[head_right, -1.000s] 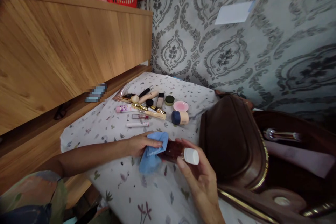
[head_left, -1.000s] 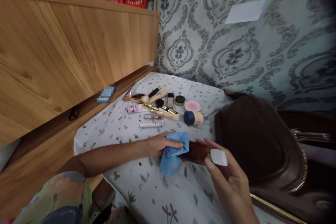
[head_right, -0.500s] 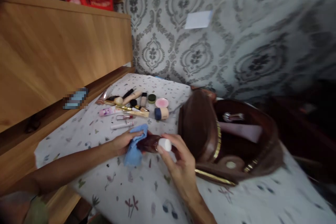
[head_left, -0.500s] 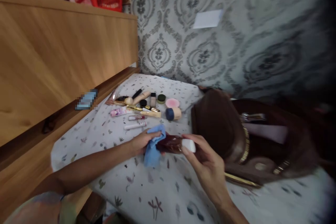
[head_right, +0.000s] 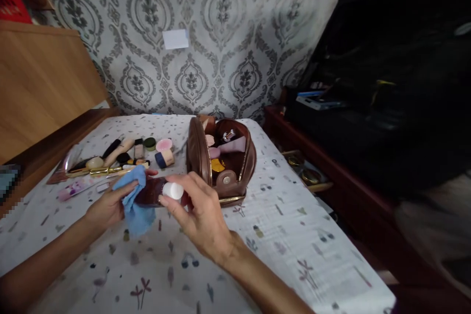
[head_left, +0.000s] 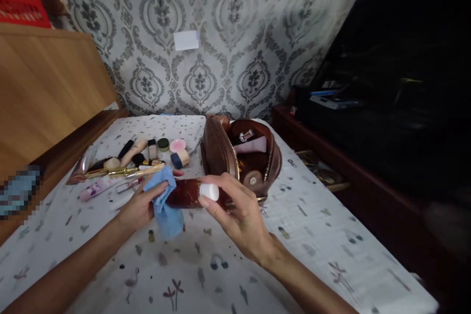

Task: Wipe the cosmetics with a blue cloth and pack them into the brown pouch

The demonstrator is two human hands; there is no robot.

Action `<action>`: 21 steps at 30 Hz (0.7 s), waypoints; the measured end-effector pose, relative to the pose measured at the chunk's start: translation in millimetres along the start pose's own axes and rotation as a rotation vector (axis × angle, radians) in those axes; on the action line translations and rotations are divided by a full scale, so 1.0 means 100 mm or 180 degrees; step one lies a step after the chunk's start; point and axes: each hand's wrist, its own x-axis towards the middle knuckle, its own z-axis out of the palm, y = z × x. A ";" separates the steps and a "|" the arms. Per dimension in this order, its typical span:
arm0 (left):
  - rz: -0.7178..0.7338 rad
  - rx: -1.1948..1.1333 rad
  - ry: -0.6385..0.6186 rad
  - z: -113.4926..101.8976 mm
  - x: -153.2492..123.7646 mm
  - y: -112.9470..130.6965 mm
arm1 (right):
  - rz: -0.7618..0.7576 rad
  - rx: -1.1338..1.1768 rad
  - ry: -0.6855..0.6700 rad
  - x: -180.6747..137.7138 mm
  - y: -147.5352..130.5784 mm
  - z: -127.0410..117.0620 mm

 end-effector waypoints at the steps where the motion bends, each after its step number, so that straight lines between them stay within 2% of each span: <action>1: 0.0012 0.0028 -0.0074 0.06 0.02 0.02 | 0.0052 -0.0022 0.0030 0.00 -0.02 -0.07; 7: 0.0080 0.0230 -0.0384 0.37 0.19 0.15 | 0.0491 0.0166 0.0249 0.09 -0.07 -0.56; 11: 0.0493 0.0699 -0.0452 0.51 0.33 0.28 | 0.0398 -0.0300 0.0555 0.18 -0.06 -0.94; 16: 0.1363 0.2211 -0.0688 0.67 0.42 0.55 | 0.0260 -0.1165 0.0579 0.30 0.08 -1.29; 21: 0.2551 0.3809 -0.1059 0.98 0.58 0.80 | 0.0021 -0.2047 0.0215 0.39 0.15 -1.41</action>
